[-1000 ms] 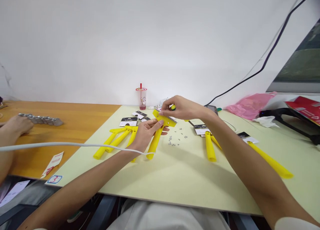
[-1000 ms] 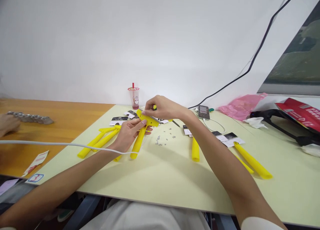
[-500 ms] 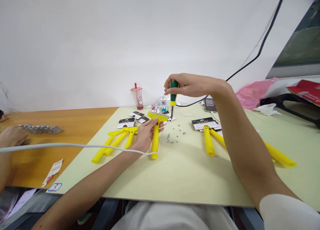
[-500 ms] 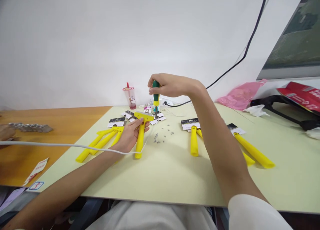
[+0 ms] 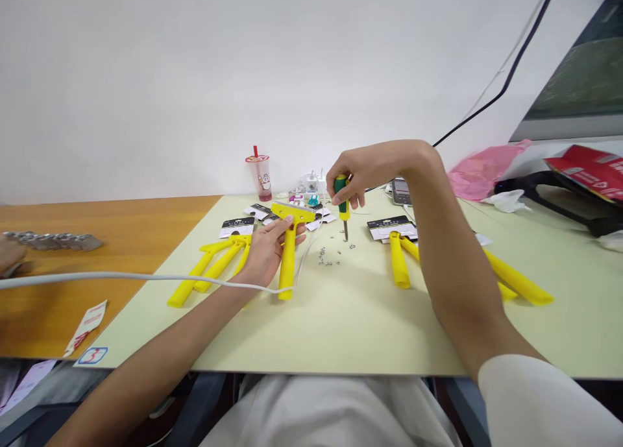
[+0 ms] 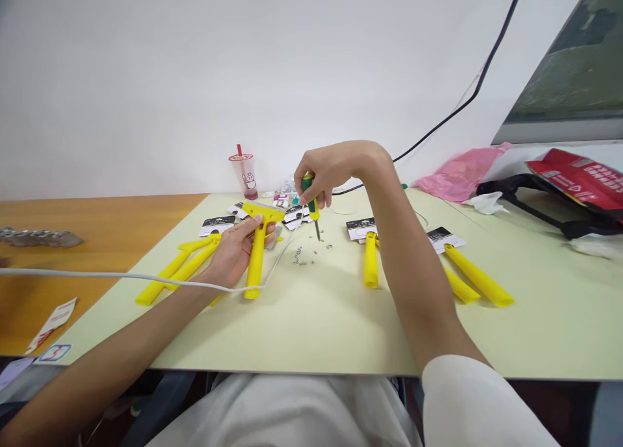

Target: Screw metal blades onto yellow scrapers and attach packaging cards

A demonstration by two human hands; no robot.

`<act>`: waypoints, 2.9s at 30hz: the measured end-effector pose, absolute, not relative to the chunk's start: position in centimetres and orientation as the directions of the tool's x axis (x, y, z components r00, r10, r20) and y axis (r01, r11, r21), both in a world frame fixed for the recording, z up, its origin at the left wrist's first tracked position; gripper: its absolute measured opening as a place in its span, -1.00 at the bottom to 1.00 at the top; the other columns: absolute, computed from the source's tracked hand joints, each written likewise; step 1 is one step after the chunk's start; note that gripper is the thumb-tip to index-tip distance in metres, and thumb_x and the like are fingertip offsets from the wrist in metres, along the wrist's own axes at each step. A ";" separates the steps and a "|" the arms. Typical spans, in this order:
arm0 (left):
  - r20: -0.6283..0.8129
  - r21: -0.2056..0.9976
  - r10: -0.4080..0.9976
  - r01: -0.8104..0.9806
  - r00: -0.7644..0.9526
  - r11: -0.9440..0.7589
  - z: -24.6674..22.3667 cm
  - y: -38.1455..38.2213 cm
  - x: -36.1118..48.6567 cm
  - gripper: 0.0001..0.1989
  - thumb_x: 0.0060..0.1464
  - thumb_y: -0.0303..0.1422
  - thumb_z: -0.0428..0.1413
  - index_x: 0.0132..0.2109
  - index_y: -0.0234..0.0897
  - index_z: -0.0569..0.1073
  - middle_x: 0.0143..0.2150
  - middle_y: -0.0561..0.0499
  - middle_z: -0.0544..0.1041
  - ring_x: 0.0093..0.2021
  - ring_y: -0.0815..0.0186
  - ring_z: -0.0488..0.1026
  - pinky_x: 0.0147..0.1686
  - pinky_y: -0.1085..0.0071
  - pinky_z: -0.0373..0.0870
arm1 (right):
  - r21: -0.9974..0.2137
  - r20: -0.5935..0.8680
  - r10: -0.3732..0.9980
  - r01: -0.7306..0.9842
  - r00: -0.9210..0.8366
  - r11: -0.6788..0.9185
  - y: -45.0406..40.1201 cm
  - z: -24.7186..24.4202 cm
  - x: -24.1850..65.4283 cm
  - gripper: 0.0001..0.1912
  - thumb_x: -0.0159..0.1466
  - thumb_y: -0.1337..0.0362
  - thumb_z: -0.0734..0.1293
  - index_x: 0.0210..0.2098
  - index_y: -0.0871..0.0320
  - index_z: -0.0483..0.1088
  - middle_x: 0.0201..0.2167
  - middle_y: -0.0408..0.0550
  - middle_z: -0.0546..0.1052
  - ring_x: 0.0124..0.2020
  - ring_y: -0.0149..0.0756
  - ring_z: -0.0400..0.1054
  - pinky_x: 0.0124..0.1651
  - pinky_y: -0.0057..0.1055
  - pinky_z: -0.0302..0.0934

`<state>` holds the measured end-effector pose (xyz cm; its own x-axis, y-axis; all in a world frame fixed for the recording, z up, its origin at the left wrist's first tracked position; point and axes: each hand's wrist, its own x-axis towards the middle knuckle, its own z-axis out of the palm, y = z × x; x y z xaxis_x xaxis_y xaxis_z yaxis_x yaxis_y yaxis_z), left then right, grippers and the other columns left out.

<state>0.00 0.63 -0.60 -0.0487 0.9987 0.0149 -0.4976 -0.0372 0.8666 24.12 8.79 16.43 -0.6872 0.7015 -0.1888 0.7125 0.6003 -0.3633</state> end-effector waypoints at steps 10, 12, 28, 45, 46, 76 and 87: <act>0.040 0.886 0.999 -0.462 0.000 -0.036 -0.7 0.2 0.3 -0.83 0.27 -0.37 0.39 -0.12 -0.44 0.69 -0.09 -0.25 0.75 -0.08 0.18 0.73 0.06 0.24 0.71 | -0.451 -0.419 0.610 0.737 -0.673 0.503 9.9 14.8 23.0 -0.54 0.10 -0.12 0.69 -0.17 0.04 0.71 -0.23 0.00 0.78 -0.15 0.04 0.73 0.08 -0.07 0.49; 0.040 0.886 0.999 -0.463 0.005 -0.033 -0.8 0.1 0.4 -0.82 0.25 -0.37 0.41 -0.13 -0.43 0.69 -0.08 -0.25 0.75 -0.07 0.16 0.74 0.07 0.22 0.70 | -0.460 -0.447 0.592 0.740 -0.670 0.491 10.1 14.5 22.7 -0.52 0.08 -0.11 0.70 -0.16 0.05 0.71 -0.27 -0.03 0.77 -0.18 -0.01 0.72 0.07 -0.10 0.51; 0.023 0.881 1.000 -0.473 0.012 -0.014 -0.9 0.0 0.4 -0.86 0.29 -0.40 0.38 -0.13 -0.44 0.70 -0.08 -0.23 0.75 -0.10 0.19 0.74 0.07 0.25 0.70 | -0.495 -0.466 0.537 0.710 -0.703 0.501 10.8 13.7 22.4 -0.41 0.10 -0.19 0.68 -0.06 0.08 0.71 -0.21 -0.02 0.77 -0.19 -0.07 0.72 0.05 -0.14 0.57; -0.065 0.930 0.997 -0.360 0.032 0.073 -2.1 0.4 0.2 -0.87 0.32 -0.43 0.35 -0.21 -0.42 0.64 -0.08 -0.23 0.73 -0.08 0.18 0.75 -0.11 0.37 0.73 | -0.421 -0.056 0.663 0.620 -0.746 0.662 4.3 18.7 26.5 -0.58 0.31 -0.17 0.54 -0.01 -0.06 0.73 -0.25 -0.09 0.79 -0.16 -0.01 0.73 -0.26 -0.25 0.44; -0.073 0.931 0.996 -0.356 0.045 0.084 -2.1 0.3 0.2 -0.88 0.32 -0.44 0.35 -0.20 -0.43 0.65 -0.06 -0.25 0.73 -0.07 0.18 0.75 -0.12 0.37 0.74 | -0.428 -0.030 0.661 0.607 -0.750 0.669 4.1 18.7 26.5 -0.58 0.32 -0.16 0.53 0.00 -0.04 0.73 -0.25 -0.07 0.79 -0.16 -0.02 0.73 -0.26 -0.25 0.43; -0.136 0.939 0.970 -0.286 0.201 0.191 -1.7 -1.0 1.6 -0.74 0.16 -0.37 0.49 -0.28 -0.38 0.57 -0.11 -0.21 0.70 -0.02 0.07 0.75 -0.09 0.25 0.78 | -0.519 0.108 0.683 0.545 -0.723 0.659 4.2 17.7 23.9 -0.62 0.29 -0.14 0.55 -0.10 -0.01 0.70 -0.26 -0.10 0.78 -0.08 0.02 0.74 -0.08 -0.22 0.58; -0.147 0.933 0.964 -0.293 0.221 0.209 -1.7 -1.0 1.6 -0.80 0.22 -0.41 0.45 -0.22 -0.42 0.60 -0.11 -0.22 0.68 -0.06 0.11 0.74 -0.21 0.35 0.76 | -0.511 0.109 0.684 0.550 -0.721 0.661 4.1 17.8 23.9 -0.63 0.32 -0.15 0.54 -0.10 -0.04 0.68 -0.22 -0.10 0.79 -0.08 -0.03 0.74 -0.07 -0.22 0.57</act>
<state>1.59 -0.97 -1.74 0.2213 0.9641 -0.1469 -0.2926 0.2093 0.9330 23.95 4.05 17.79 -0.7210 0.6843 0.1092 0.5495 0.6606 -0.5115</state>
